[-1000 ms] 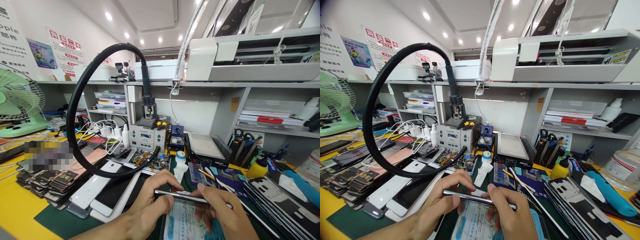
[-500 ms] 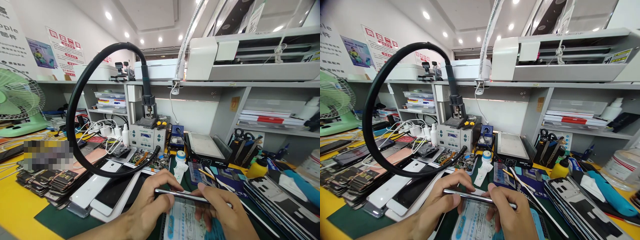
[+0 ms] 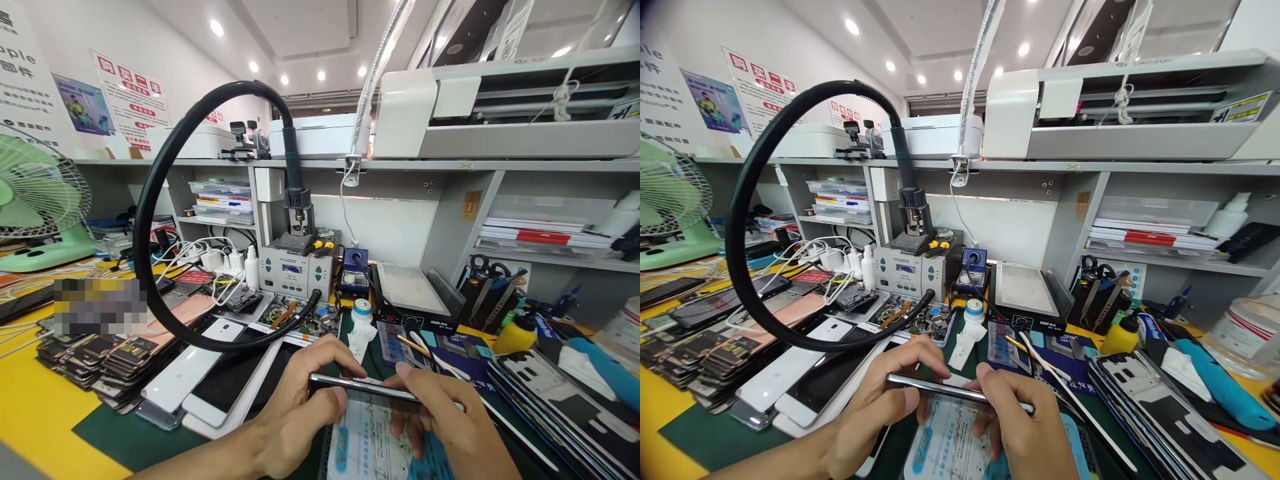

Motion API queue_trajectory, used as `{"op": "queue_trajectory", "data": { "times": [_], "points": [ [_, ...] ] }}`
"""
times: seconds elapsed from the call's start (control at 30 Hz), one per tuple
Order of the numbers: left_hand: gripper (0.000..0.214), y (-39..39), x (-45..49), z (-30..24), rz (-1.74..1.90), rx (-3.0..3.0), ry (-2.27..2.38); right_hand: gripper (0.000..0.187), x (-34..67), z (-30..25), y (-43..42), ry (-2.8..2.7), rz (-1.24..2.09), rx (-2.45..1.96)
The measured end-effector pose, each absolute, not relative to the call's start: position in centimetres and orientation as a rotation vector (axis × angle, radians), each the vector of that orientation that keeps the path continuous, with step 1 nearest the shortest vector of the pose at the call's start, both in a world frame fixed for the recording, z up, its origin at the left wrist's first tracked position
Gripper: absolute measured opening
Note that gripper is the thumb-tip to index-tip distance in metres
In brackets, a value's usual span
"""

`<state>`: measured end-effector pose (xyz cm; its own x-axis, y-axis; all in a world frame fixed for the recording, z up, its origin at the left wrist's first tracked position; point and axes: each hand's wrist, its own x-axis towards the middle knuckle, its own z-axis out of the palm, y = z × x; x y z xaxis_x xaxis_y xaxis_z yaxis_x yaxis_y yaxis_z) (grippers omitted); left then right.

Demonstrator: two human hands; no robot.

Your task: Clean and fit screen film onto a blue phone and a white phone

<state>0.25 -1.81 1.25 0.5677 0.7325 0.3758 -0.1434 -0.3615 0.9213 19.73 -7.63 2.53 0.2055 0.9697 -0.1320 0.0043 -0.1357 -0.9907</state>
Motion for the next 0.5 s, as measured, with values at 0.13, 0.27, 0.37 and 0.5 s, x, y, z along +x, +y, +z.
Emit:
{"op": "queue_trajectory", "data": {
  "times": [0.13, 0.27, 0.37, 0.5],
  "points": [
    [0.028, -1.62, 0.3, 0.96, 0.994, 1.685, 0.468, 0.041, 19.8, 2.54, -7.58, -1.004, 1.154, -1.424],
    [0.027, -1.61, 0.29, 1.02, 0.971, 1.611, 0.465, 0.041, 19.74, 2.84, -7.63, -0.981, 1.183, -1.409],
    [0.026, -1.8, 0.26, 1.24, 0.959, 1.581, 0.473, 0.039, 19.67, 2.93, -7.72, -0.976, 1.179, -1.402],
    [0.025, -1.87, 0.33, 1.39, 0.956, 1.549, 0.49, 0.037, 19.77, 2.69, -7.63, -0.988, 1.179, -1.398]
  ]
}}
